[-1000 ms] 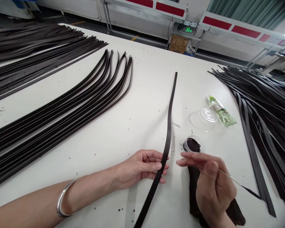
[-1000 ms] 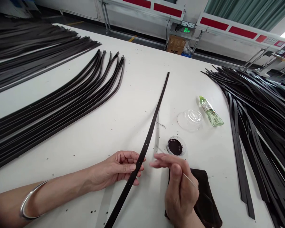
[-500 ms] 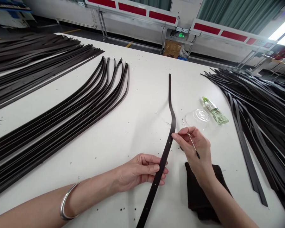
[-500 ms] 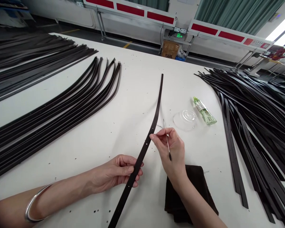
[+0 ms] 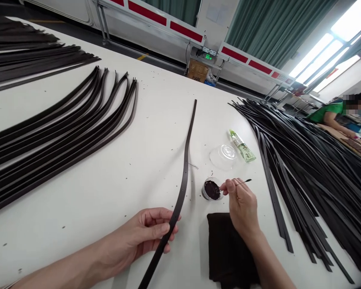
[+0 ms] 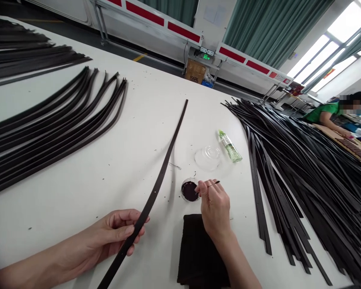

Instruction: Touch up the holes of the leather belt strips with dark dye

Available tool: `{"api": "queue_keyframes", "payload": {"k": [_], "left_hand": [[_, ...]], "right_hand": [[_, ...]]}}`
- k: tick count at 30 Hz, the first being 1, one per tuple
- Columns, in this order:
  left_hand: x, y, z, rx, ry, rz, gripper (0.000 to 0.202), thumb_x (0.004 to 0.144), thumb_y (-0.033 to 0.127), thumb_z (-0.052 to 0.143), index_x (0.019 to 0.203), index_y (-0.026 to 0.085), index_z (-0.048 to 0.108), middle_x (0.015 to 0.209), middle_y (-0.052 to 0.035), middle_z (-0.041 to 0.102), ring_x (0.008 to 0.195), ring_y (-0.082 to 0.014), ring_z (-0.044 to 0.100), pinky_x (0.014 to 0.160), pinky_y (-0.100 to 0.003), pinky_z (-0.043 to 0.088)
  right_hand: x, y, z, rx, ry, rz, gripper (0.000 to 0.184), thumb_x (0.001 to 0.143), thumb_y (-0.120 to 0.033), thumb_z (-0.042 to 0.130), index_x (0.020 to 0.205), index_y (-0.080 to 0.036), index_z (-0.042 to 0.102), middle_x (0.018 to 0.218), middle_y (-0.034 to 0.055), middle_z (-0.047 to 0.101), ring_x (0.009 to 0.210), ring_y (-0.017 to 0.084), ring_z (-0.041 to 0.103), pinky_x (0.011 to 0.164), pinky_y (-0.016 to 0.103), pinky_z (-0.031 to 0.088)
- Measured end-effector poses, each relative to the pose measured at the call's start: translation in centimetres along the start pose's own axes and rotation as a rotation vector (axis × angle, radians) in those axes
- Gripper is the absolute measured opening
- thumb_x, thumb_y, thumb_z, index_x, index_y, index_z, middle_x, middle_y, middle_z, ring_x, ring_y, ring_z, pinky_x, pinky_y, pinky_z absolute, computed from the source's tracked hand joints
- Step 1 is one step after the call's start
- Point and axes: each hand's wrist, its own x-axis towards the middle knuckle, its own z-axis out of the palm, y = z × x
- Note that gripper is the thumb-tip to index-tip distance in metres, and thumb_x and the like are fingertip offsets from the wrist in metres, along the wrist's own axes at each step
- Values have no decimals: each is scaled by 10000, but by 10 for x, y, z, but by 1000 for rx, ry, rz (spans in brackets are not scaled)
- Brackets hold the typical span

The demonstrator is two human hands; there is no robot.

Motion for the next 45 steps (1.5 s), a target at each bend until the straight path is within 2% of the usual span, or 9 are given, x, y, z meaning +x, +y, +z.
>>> {"api": "queue_keyframes", "payload": {"k": [5, 21, 24, 29, 32, 34, 37, 42, 45], "left_hand": [[0, 2, 2, 40, -9, 8, 118, 810, 199, 748, 926, 190, 726, 891, -42, 682, 766, -126, 576, 710, -265, 527], [0, 5, 5, 39, -23, 4, 124, 772, 213, 782, 884, 183, 738, 854, -46, 677, 746, -129, 565, 694, -254, 523], [-1, 6, 5, 31, -7, -15, 134, 773, 205, 783, 895, 191, 732, 860, -41, 681, 759, -130, 573, 709, -262, 529], [-2, 6, 6, 24, -18, 2, 127, 781, 193, 776, 899, 193, 731, 892, -46, 684, 780, -135, 586, 735, -294, 547], [-1, 4, 6, 4, -37, 26, 123, 786, 183, 770, 900, 187, 725, 877, -45, 675, 788, -140, 587, 744, -316, 555], [-1, 3, 5, 6, -44, 26, 133, 790, 181, 766, 915, 177, 721, 878, -49, 670, 791, -141, 588, 751, -326, 558], [-1, 3, 5, 8, -42, 34, 134, 800, 174, 757, 928, 174, 715, 899, -51, 665, 818, -145, 589, 757, -328, 560], [-1, 2, 3, 2, -2, 27, 162, 798, 165, 760, 947, 191, 703, 919, -46, 662, 877, -162, 592, 774, -347, 562], [0, 3, 3, -3, -8, 17, 165, 793, 162, 764, 943, 187, 701, 904, -44, 664, 850, -153, 589, 767, -345, 561]], "right_hand": [[0, 2, 11, -75, -19, -146, 330, 1002, -229, 399, 711, -193, 548, 641, -2, 561, 669, 132, 492, 640, 269, 432], [0, 4, 16, -64, -37, -176, 308, 994, -218, 424, 720, -186, 561, 650, 8, 583, 683, 142, 504, 631, 276, 414], [-1, -4, 7, 30, 43, -44, 345, 1007, -267, 392, 726, -187, 575, 664, 11, 591, 677, 141, 530, 647, 283, 433], [-6, -19, -1, 390, 136, 377, 429, 978, -450, 422, 719, -176, 627, 728, 44, 629, 686, 153, 588, 643, 292, 483], [-9, -24, 2, 587, 130, 465, 430, 945, -497, 472, 736, -163, 645, 733, 52, 624, 681, 160, 589, 650, 306, 501], [-8, -25, 3, 593, 139, 469, 434, 948, -500, 462, 744, -164, 646, 732, 48, 625, 679, 158, 590, 654, 307, 498], [-4, -23, 3, 370, 136, 369, 432, 983, -454, 404, 733, -181, 626, 734, 32, 632, 694, 148, 584, 673, 295, 468], [1, -6, 7, -21, 17, -18, 346, 1005, -295, 401, 711, -198, 556, 679, 4, 598, 714, 148, 538, 714, 292, 423], [-1, 3, 13, -129, 6, -143, 298, 1000, -234, 415, 729, -199, 534, 664, 1, 583, 707, 149, 508, 708, 287, 416]]}}
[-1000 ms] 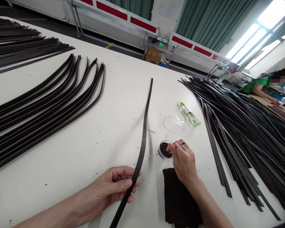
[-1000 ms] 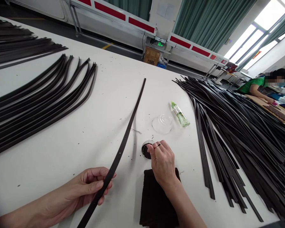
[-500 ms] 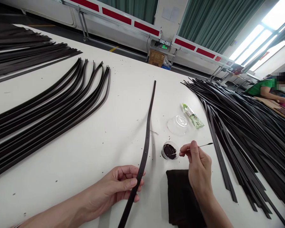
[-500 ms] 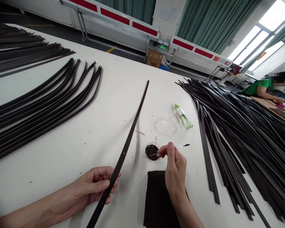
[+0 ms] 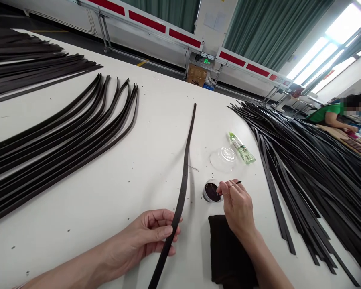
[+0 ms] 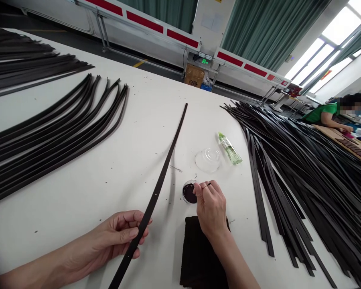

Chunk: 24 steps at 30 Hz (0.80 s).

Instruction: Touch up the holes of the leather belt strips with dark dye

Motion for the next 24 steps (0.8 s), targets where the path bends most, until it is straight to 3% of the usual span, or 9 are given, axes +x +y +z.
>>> {"api": "queue_keyframes", "payload": {"k": [10, 15, 17, 20, 24], "left_hand": [[0, 1, 2, 14, -8, -5, 150, 799, 172, 759, 938, 185, 703, 901, -45, 663, 848, -152, 581, 760, -332, 559], [0, 0, 0, 26, -23, 5, 157, 801, 178, 758, 946, 173, 698, 907, -55, 664, 846, -158, 582, 758, -341, 560], [0, 0, 0, 26, -13, 9, 166, 797, 182, 762, 951, 178, 699, 910, -55, 666, 852, -162, 586, 759, -343, 562], [-1, 0, 0, 22, 3, 16, 162, 795, 180, 764, 946, 189, 706, 924, -50, 668, 872, -166, 590, 773, -348, 566], [0, 1, 1, 17, -10, 35, 137, 806, 177, 753, 935, 181, 709, 917, -49, 663, 859, -155, 593, 785, -347, 567]], "right_hand": [[-2, 1, 6, -17, -42, -18, 300, 996, -231, 431, 716, -191, 529, 652, 5, 568, 682, 146, 485, 643, 276, 393], [-2, -2, 1, 24, -12, 21, 310, 1000, -255, 417, 731, -191, 556, 670, 8, 592, 714, 150, 506, 688, 287, 419], [-1, -8, -6, 123, 26, 125, 334, 1004, -291, 403, 733, -191, 572, 699, 13, 610, 728, 148, 532, 697, 288, 433], [-1, -19, -16, 346, 91, 399, 382, 1000, -380, 396, 747, -191, 611, 753, 22, 631, 735, 143, 577, 703, 285, 461], [0, -31, -19, 711, 118, 656, 405, 950, -483, 471, 749, -178, 647, 753, 36, 623, 725, 152, 587, 706, 297, 486]]}}
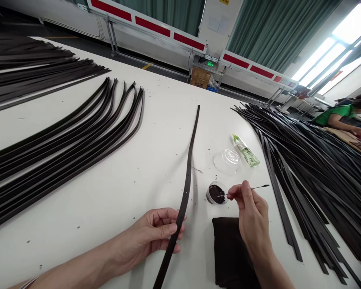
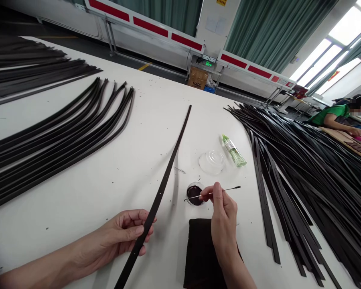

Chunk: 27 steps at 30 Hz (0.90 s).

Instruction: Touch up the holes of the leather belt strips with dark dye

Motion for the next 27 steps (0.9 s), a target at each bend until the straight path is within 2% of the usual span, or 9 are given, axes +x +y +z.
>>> {"api": "queue_keyframes", "payload": {"k": [3, 6, 10, 16, 22, 27], "left_hand": [[1, 0, 0, 2, -30, 5, 130, 817, 182, 742, 938, 159, 702, 891, -53, 659, 808, -139, 595, 774, -338, 570], [2, -1, 0, -8, -42, 2, 148, 807, 181, 751, 939, 153, 690, 884, -58, 665, 803, -142, 606, 773, -345, 574], [3, -2, 0, -23, -80, 8, 145, 788, 176, 764, 899, 135, 680, 858, -62, 668, 759, -135, 609, 754, -337, 578], [3, -2, 2, -34, -81, 9, 167, 766, 201, 782, 894, 143, 691, 817, -45, 670, 727, -135, 609, 757, -342, 576], [3, -2, 2, -35, -72, -2, 155, 764, 182, 775, 892, 147, 693, 838, -54, 683, 730, -145, 610, 766, -376, 578], [3, -2, 2, -42, -89, 1, 140, 784, 159, 752, 905, 138, 686, 845, -63, 683, 771, -153, 610, 767, -375, 580]], "right_hand": [[-5, -1, 7, 137, -37, 77, 405, 914, -506, 527, 737, -164, 653, 761, 46, 614, 727, 157, 578, 709, 305, 492], [-14, 0, 15, 84, -44, 29, 412, 923, -498, 509, 729, -162, 648, 756, 51, 619, 735, 166, 577, 713, 309, 479], [-27, 0, 21, -33, -80, -122, 413, 972, -432, 435, 708, -170, 614, 735, 45, 627, 738, 168, 587, 711, 309, 456], [-37, -4, 26, -142, -157, -375, 353, 1003, -238, 367, 745, -186, 603, 731, 21, 612, 738, 151, 592, 718, 312, 431], [-41, -5, 29, -206, -322, -696, 278, 933, -35, 350, 866, -166, 586, 755, 36, 611, 739, 157, 567, 691, 341, 450], [-41, -1, 32, -213, -363, -796, 258, 876, 34, 382, 905, -152, 558, 788, 51, 627, 757, 165, 565, 684, 354, 468]]}}
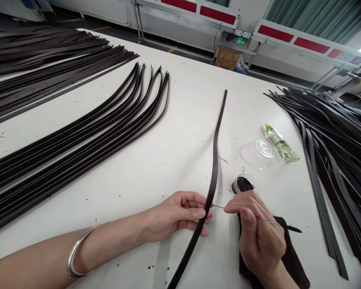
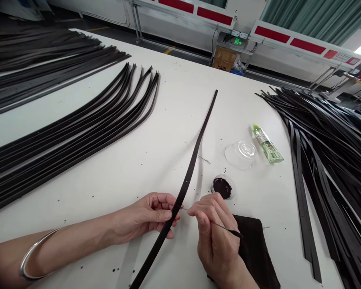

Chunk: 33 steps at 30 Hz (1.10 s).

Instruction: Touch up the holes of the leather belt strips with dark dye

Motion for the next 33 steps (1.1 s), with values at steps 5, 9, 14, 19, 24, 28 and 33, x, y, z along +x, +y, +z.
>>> {"api": "queue_keyframes", "payload": {"k": [5, 9, 14, 19, 24, 28, 33], "left_hand": [[0, 1, 0, -1, -12, 0, 149, 773, 166, 764, 899, 136, 689, 839, -60, 682, 755, -144, 602, 760, -362, 579], [1, 1, 0, -2, -10, 4, 171, 753, 181, 783, 892, 142, 693, 828, -59, 679, 762, -154, 604, 745, -354, 577], [0, 0, -1, 2, -27, 9, 161, 756, 176, 779, 886, 143, 689, 834, -64, 676, 767, -156, 604, 740, -351, 569], [1, 1, -1, 14, -27, 5, 178, 728, 209, 804, 863, 159, 699, 830, -53, 678, 774, -171, 608, 741, -358, 561], [1, 0, -1, 26, -33, 5, 165, 740, 200, 794, 864, 155, 695, 834, -56, 676, 773, -169, 607, 740, -366, 570], [1, 1, 0, 36, -45, 6, 138, 763, 192, 773, 864, 148, 689, 832, -58, 671, 772, -163, 606, 744, -363, 574], [1, 2, 1, 41, -39, 3, 152, 748, 213, 787, 849, 151, 692, 825, -54, 663, 774, -169, 604, 753, -375, 577]], "right_hand": [[0, 1, 1, -16, -7, -15, 253, 885, 18, 388, 930, -158, 564, 782, 52, 629, 762, 170, 572, 685, 362, 478], [1, -1, 2, -22, -9, -28, 255, 891, 9, 387, 937, -172, 561, 769, 48, 633, 743, 174, 580, 672, 363, 478], [3, -2, 3, -45, -31, -28, 239, 897, -1, 398, 931, -172, 563, 776, 47, 644, 745, 169, 585, 674, 352, 478], [6, -5, 5, -67, -42, -72, 239, 902, 1, 390, 928, -173, 552, 745, 36, 641, 713, 158, 580, 659, 339, 470], [7, -6, 5, -78, -38, -93, 253, 901, 7, 381, 965, -174, 546, 754, 40, 641, 717, 160, 583, 664, 342, 475], [7, -7, 6, -117, -24, -105, 242, 901, 0, 389, 949, -181, 542, 720, 30, 629, 683, 156, 575, 633, 332, 467], [5, -8, 8, -69, -19, -118, 237, 889, 7, 396, 927, -180, 537, 736, 36, 643, 681, 157, 581, 622, 331, 476]]}}
